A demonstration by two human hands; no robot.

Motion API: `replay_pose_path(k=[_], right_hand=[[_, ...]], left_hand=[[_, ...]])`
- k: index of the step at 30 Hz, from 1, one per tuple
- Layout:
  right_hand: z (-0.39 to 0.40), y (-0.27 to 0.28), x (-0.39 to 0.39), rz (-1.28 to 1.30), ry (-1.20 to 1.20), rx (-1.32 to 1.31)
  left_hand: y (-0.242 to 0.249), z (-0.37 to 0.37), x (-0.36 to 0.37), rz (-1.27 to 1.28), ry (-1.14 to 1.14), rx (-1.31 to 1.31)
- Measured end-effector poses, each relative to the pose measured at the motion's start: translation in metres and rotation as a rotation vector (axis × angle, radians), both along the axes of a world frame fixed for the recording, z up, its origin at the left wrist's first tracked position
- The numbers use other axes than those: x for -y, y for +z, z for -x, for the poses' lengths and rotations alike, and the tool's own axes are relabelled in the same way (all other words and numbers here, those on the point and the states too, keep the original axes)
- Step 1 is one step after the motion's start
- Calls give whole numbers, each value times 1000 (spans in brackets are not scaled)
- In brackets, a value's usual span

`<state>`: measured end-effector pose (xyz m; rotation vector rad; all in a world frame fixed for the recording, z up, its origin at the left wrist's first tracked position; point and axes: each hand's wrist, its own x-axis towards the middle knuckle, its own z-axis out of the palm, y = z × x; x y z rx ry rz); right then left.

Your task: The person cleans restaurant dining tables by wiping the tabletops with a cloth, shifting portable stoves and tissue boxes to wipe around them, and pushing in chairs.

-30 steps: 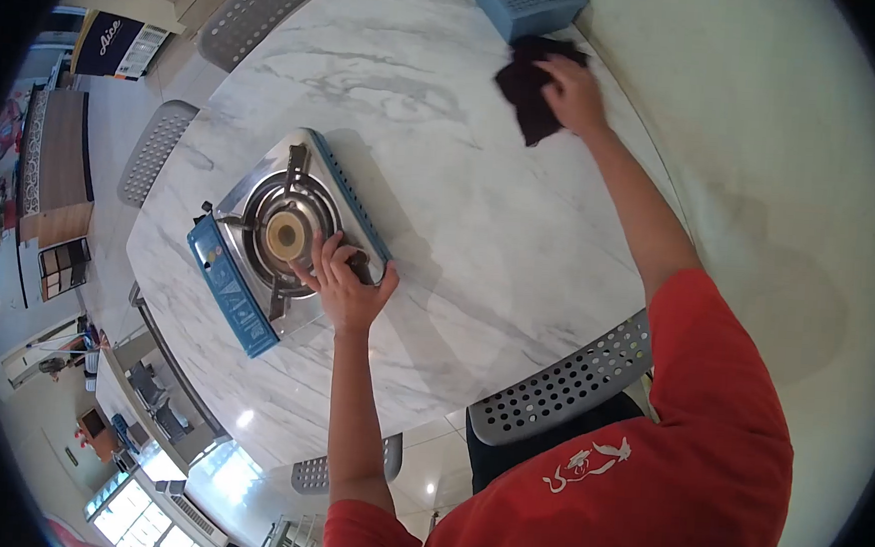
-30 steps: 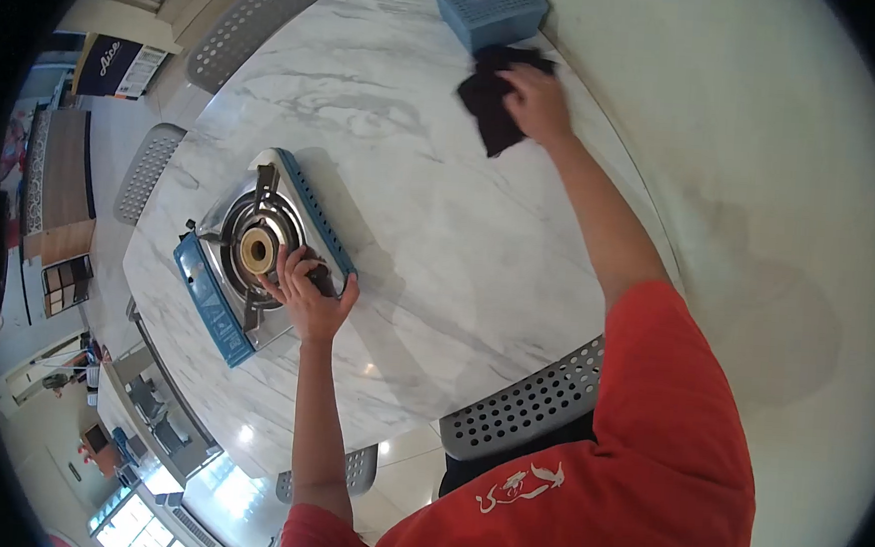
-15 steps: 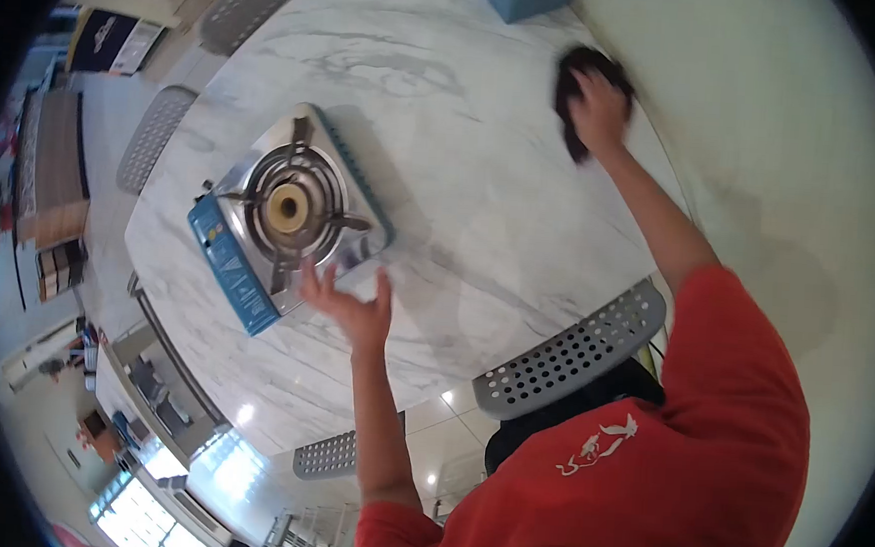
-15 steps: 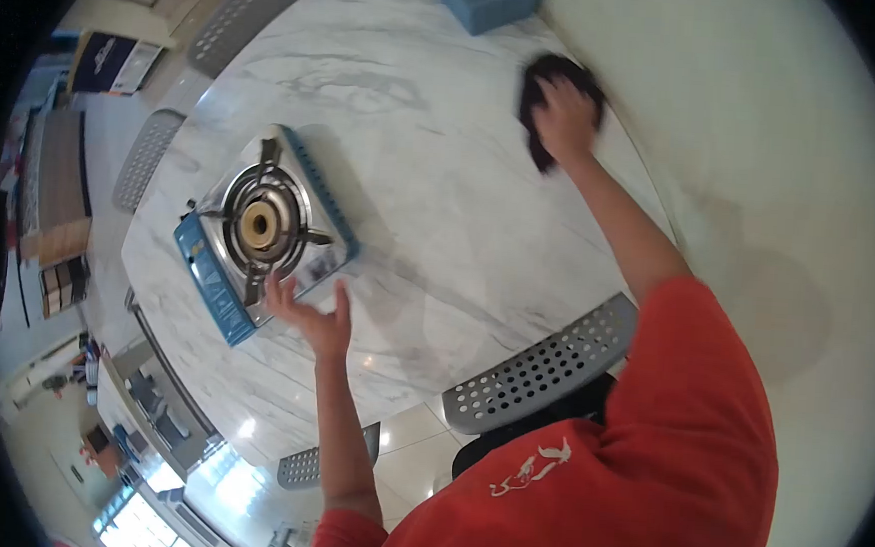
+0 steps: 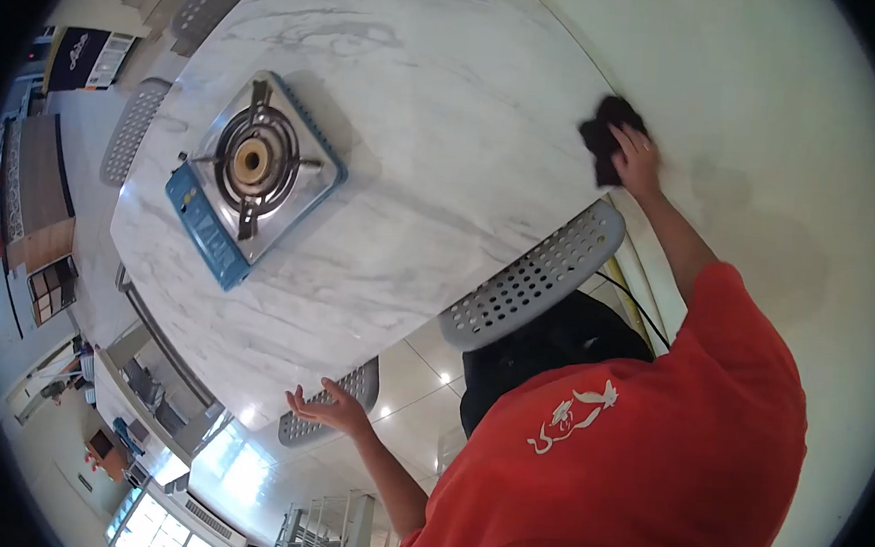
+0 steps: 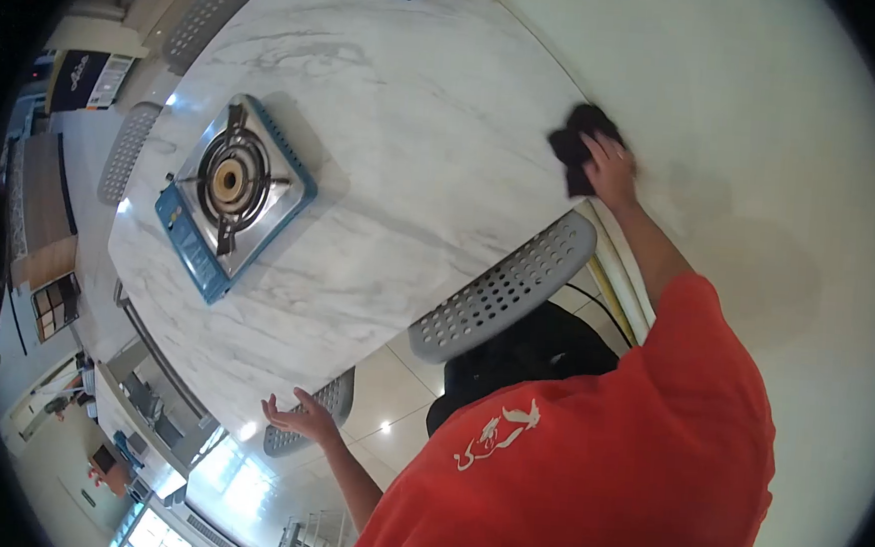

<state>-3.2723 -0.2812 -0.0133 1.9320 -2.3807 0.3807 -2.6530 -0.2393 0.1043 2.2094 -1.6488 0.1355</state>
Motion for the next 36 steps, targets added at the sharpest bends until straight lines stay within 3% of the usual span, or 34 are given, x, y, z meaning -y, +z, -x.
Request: replay_pose_path(k=[2,5,7,8,10,12,13,14,16,17,19,20,22,23,24,26,28,30,31,32,34,36], right_hand=[[5,12,-59,-152,-4,-86],[12,23,-96,-264,8,4],[3,36,-99,31,-467,322],[3,46,-88,45,-435,326],[0,70,-65,304,-559,660],[-55,158,-31,434,-588,1683],[-45,153,-22,327,-483,1955],[-58,167,-15,299,-434,1965],[-96,204,6,102,180,2353],[-131,231,11,71,359,2427],[-176,243,36,168,661,2057],[-211,265,40,-82,830,2218],[-289,319,27,-545,988,2339],[-314,322,29,-690,956,2357],[-353,339,16,-371,264,2151],[-401,326,12,-657,545,2180],[-457,311,11,-1146,911,2157],[-515,290,10,-1787,1347,1994],[-535,285,0,-1672,1350,1933],[-553,283,-9,-1654,1074,1933],[-597,290,-50,-1600,850,1815],[-631,285,-82,-1564,626,1692]], left_hand=[[0,-7,-22,27,34,-27],[5,-6,-60,165,8,-43],[6,-5,-93,176,43,-104],[5,-6,-110,184,56,-163],[11,-8,-151,199,95,-133],[20,-6,-190,124,209,-190],[19,-10,-213,148,246,-198],[21,-13,-237,175,286,-197],[23,-18,-287,162,397,-177],[22,-18,-313,201,477,-176],[15,-20,-366,175,565,-211],[16,-18,-393,228,716,-191],[15,-5,-439,115,790,-234],[9,3,-460,128,838,-247],[1,15,-484,137,885,-261],[-15,41,-527,97,1130,-364],[-27,81,-568,96,1355,-496],[-43,126,-593,-324,1582,-912],[-59,148,-612,-338,1726,-1046],[-73,175,-624,-357,1838,-1190],[-46,213,-629,-345,1981,-1442],[-68,253,-616,-282,2064,-1495]])
